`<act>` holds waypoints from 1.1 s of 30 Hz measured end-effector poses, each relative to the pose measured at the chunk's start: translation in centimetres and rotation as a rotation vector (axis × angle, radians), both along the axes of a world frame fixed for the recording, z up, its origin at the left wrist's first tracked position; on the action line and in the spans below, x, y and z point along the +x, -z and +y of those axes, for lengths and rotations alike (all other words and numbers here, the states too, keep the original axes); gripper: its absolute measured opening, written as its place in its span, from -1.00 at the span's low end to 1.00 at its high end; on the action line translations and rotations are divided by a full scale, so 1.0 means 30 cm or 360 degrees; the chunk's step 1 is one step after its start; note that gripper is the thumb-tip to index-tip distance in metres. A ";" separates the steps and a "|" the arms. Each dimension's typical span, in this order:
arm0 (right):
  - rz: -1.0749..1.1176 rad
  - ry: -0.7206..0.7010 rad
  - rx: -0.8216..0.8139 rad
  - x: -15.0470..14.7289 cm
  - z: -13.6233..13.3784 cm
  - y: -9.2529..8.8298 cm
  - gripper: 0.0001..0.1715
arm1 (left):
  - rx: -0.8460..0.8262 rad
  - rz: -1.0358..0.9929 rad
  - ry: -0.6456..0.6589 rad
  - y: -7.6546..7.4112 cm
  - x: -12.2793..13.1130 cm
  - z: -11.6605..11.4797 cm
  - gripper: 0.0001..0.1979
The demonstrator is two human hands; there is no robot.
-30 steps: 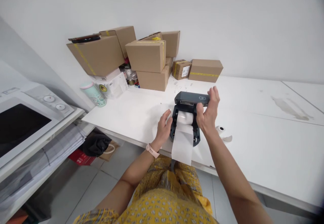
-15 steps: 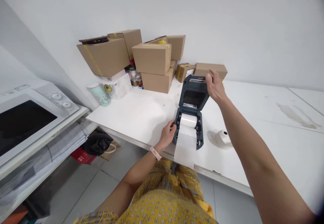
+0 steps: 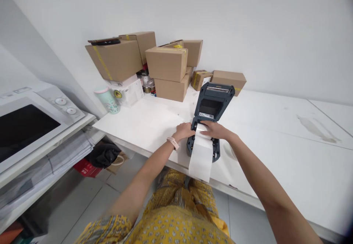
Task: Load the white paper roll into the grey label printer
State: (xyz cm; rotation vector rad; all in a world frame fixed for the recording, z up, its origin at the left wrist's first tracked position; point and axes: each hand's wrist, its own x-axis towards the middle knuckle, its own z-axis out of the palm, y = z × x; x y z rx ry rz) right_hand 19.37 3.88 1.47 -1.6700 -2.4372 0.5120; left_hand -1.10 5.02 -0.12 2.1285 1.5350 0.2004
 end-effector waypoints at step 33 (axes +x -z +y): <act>0.0981 0.0724 0.0136 0.419 -0.033 0.069 -0.20 | -0.0176 -0.0209 0.0124 0.023 -0.009 0.030 -0.72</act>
